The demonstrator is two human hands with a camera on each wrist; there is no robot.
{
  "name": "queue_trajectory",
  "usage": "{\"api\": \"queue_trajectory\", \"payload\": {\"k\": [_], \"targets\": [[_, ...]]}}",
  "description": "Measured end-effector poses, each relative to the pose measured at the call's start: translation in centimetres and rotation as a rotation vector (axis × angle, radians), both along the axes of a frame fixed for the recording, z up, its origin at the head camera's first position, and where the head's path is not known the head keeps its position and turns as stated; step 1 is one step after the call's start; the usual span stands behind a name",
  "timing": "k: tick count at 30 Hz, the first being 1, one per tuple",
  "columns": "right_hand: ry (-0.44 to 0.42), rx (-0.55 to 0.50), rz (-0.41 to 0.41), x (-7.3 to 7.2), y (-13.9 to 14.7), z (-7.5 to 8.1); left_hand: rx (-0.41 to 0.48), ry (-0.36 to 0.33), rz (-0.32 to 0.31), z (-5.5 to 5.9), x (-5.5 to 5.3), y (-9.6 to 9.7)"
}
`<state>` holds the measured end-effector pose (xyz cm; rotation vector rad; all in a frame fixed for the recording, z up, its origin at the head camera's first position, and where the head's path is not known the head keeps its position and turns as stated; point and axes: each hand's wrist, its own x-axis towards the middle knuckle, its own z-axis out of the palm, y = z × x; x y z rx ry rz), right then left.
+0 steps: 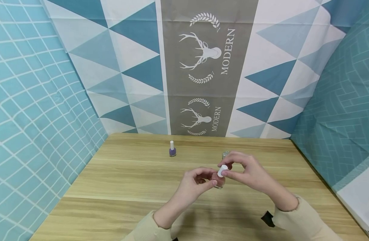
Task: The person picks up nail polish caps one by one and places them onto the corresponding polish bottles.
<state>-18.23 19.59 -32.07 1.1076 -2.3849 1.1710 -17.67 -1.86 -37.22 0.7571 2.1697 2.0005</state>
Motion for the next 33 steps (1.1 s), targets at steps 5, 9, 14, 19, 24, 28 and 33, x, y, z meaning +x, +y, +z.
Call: {"api": "queue_trajectory", "payload": {"k": [5,9,14,19,24,28,33], "targets": [[-0.016,-0.014,0.009,-0.2,-0.2,-0.2,0.006,-0.010,0.011,0.2,0.0,0.1],[-0.034,-0.025,0.004,-0.3,-0.4,-0.3,0.010,-0.018,0.014,0.4,0.0,0.2],[-0.052,-0.049,0.000,-0.5,-0.6,-0.2,0.029,-0.031,0.026,0.5,0.0,0.4],[-0.057,-0.065,-0.043,-0.7,-0.7,-0.3,0.057,-0.045,0.039,0.5,-0.1,0.5],[-0.063,-0.086,-0.101,-1.0,-0.8,-0.6,0.048,-0.048,0.069,0.6,-0.2,0.8],[-0.096,-0.109,-0.140,-1.2,-1.0,-0.8,0.056,-0.060,0.090,0.7,-0.2,1.0],[-0.109,-0.136,-0.149,-1.5,-1.1,-1.1,0.074,-0.069,0.096,0.8,-0.1,1.2]]}}
